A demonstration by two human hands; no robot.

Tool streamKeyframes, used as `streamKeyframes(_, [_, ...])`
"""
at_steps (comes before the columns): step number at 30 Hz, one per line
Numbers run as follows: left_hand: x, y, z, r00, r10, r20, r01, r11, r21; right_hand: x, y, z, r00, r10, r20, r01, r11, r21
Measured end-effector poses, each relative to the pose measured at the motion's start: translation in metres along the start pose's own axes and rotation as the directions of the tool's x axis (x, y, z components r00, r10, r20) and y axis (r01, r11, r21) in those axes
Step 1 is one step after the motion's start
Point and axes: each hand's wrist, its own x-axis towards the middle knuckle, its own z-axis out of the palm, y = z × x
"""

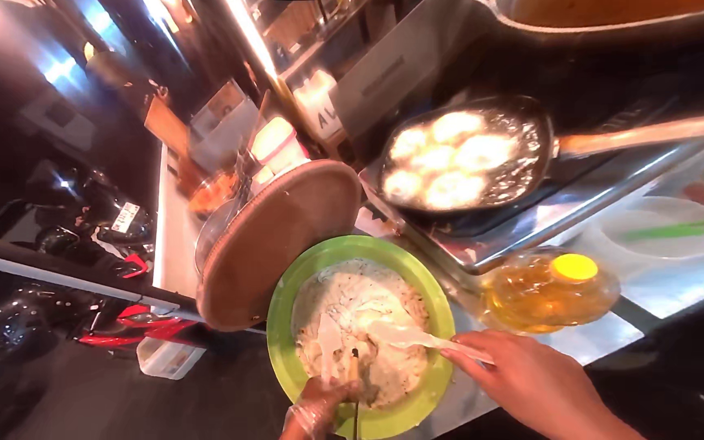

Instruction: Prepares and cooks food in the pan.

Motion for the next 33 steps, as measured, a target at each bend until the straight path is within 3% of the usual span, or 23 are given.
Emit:
streamKeyframes(3, [0.002,-0.001,0.007,0.996,0.059,-0.073,-0.047,0.988,0.147,0.001,-0.001,0.004,0.999,0.010,0.049,-0.011,1.000,0.019])
streamKeyframes(10, [0.003,0.010,0.011,0.964,0.109,-0.244,-0.004,0.919,0.394,0.007,0.001,-0.001,0.999,0.010,0.036,-0.010,1.000,0.008])
streamKeyframes(15, [0.002,0.019,0.002,0.950,0.138,-0.279,0.008,0.885,0.465,0.006,0.010,-0.005,1.000,0.015,0.014,-0.015,1.000,0.011])
streamKeyframes(21, [-0.012,0.026,-0.001,0.912,0.242,-0.330,0.026,0.770,0.638,0.002,0.013,-0.007,0.999,0.031,0.020,-0.032,0.998,0.047])
streamKeyframes(24, [-0.028,0.017,-0.011,0.883,0.291,-0.367,-0.008,0.792,0.610,-0.002,0.018,-0.006,0.999,0.033,-0.001,-0.033,0.998,0.062])
streamKeyframes(29, [-0.068,0.011,-0.034,0.874,0.254,-0.414,-0.114,0.935,0.335,-0.005,0.021,0.001,1.000,-0.017,-0.015,0.019,0.993,0.116])
streamKeyframes(33, [-0.078,-0.001,-0.049,0.900,0.194,-0.389,-0.132,0.975,0.180,-0.012,0.003,0.006,0.991,-0.107,0.081,0.089,0.976,0.196])
